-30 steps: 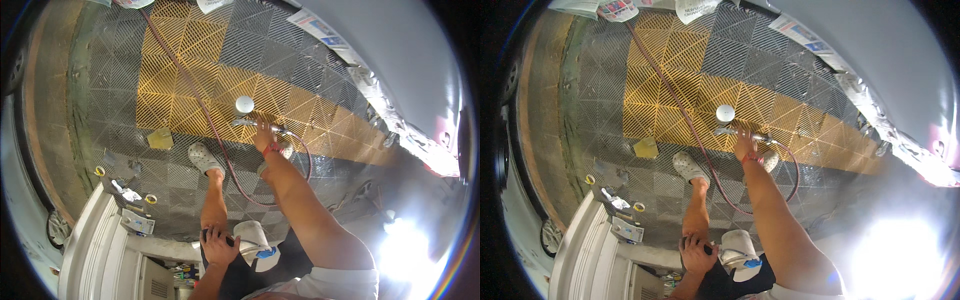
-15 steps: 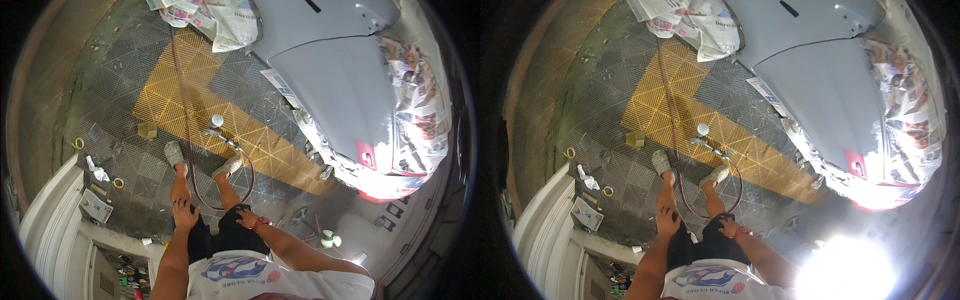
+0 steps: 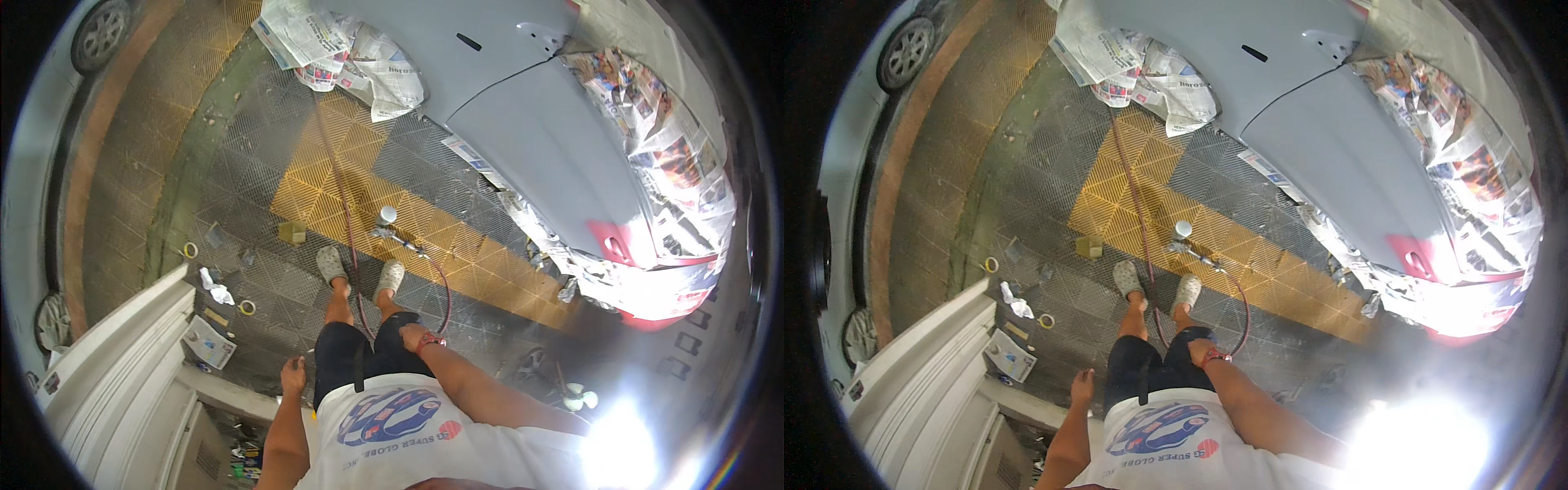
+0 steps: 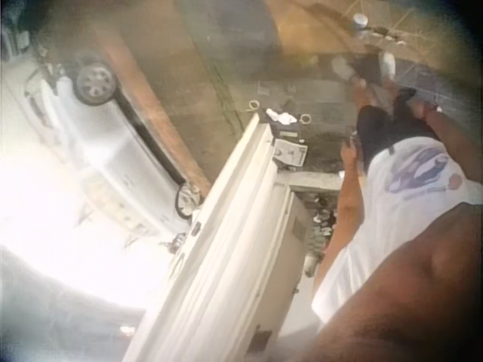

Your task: The person walks through a cluttered garage and uses a spray gun to apply gray paint to a car hood that is partially covered with newspaper. The person moves around the hood, spraying different sections in overlapping passes.

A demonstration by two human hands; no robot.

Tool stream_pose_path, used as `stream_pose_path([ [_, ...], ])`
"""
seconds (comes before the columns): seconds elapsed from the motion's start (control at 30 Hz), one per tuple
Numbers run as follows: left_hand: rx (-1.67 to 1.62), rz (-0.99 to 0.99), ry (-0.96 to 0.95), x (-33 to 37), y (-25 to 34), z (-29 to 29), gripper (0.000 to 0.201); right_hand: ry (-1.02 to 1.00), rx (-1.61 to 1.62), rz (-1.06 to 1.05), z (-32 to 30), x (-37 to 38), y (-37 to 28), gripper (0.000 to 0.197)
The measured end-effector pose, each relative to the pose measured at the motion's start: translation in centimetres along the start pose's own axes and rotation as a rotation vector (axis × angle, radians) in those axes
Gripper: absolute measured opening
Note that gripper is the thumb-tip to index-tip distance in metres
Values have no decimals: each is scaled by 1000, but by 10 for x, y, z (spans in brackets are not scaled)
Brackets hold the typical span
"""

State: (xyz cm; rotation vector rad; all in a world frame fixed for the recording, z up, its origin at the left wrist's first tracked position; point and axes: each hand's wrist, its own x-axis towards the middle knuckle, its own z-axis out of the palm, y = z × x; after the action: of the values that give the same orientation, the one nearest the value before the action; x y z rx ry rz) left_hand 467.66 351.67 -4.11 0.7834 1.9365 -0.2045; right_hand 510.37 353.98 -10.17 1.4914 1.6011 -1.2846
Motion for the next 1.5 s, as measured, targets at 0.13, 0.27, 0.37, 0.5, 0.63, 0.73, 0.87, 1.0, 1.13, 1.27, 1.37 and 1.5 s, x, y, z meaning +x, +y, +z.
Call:
stream_pose_path([
  [0.13,-70,-6,-16,-13,3,-6,52,60,51,-12,33,14,10,26],
  [0.27,-81,41,-46,-31,61,-3,52,115,279,-50,22,-5,27,16],
  [0.37,-58,151,-59,-30,76,17,53,186,379,-78,27,-22,47,13],
  [0.5,-94,357,-49,-32,119,36,53,259,361,-159,9,-39,72,17],
  [0.63,-6,472,-82,-56,177,36,60,270,450,25,-31,-64,102,28],
  [0.73,0,505,-47,-69,199,41,59,446,609,156,-50,-83,131,35],
  [0.87,-8,498,-6,-58,182,41,55,598,660,173,-55,-104,187,39],
  [1.0,-101,452,4,-69,154,38,57,654,618,218,-37,-118,248,44],
  [1.13,-22,375,54,-89,149,35,58,589,545,308,31,-97,316,38],
  [1.27,-18,190,110,-95,109,42,60,519,551,227,25,-97,317,39],
  [1.37,-63,119,89,-74,73,53,62,529,609,238,2,-93,307,42],
  [1.5,-275,34,48,-35,38,63,61,481,552,164,-65,-62,270,46],
])
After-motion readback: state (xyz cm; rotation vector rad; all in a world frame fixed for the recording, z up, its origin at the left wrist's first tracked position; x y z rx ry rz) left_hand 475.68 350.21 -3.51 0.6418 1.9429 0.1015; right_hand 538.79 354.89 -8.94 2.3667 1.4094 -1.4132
